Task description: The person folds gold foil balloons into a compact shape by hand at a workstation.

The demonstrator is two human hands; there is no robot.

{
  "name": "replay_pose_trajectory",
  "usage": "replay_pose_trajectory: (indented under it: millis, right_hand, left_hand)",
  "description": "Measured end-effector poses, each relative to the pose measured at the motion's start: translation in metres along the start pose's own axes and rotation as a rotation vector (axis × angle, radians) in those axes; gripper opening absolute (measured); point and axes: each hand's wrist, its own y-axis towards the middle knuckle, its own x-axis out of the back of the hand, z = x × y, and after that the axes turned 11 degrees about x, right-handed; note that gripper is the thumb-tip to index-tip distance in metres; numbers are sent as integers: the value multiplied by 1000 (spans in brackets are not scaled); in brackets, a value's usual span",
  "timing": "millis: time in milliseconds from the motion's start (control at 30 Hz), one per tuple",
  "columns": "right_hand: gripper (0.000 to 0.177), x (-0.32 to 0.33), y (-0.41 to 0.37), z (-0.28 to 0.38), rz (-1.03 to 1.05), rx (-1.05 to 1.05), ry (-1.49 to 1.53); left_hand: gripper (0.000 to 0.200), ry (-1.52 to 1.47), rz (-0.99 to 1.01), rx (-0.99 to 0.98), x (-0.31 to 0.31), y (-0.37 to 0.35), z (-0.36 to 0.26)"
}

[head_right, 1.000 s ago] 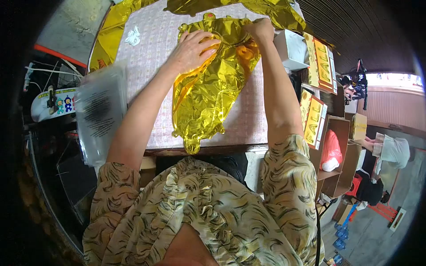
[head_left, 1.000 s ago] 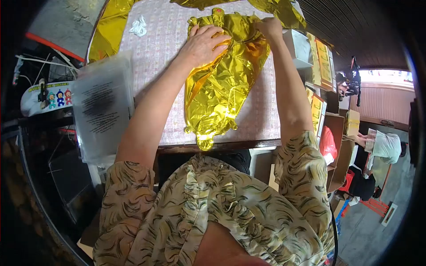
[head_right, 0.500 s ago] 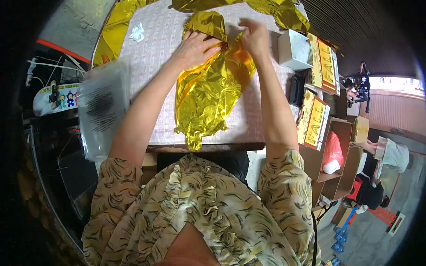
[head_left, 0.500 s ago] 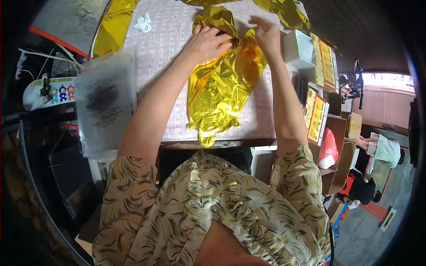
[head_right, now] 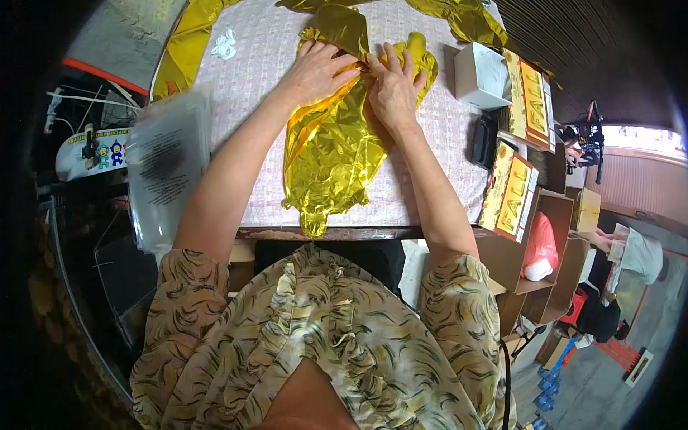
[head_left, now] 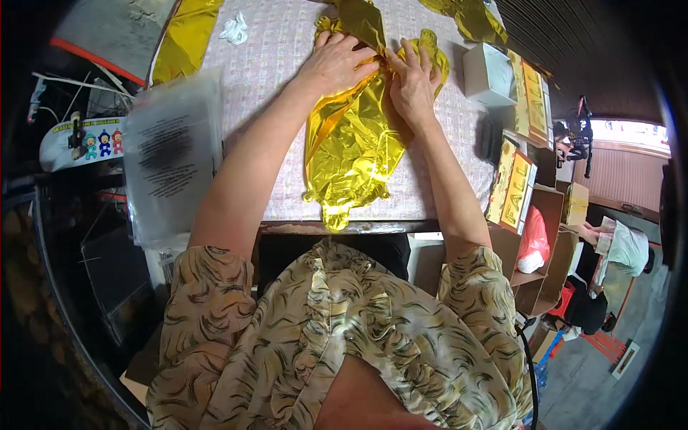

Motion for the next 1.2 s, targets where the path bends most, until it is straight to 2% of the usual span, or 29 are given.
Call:
replay_pose_trajectory:
  millis: [67, 133, 233, 433, 967, 1033, 1200]
  right_hand:
    - [47, 0, -3, 0, 13, -6, 2]
    - [46, 0, -3, -1, 21, -10, 23]
    - [47, 6, 0, -1, 49, 6, 16]
    - [46, 11, 3, -1, 12, 45, -16]
    - [46, 1, 3, -7, 23, 5, 90]
    - [45, 1, 4, -7, 5, -28, 192]
    - [43, -1, 7, -11, 41, -37, 182]
  left_hand:
    - [44, 7, 9, 9, -3, -1, 1]
    - [44, -46, -109, -76, -6, -2, 3]
    - [47, -53, -121, -26, -6, -2, 1]
    - [48, -27, -13, -6, 5, -3, -3]
    - [45, 6, -66, -39, -5, -2, 5]
    - [42, 4, -109, -59, -8, -3, 6]
    - [37, 8, -53, -38, -8, -2, 4]
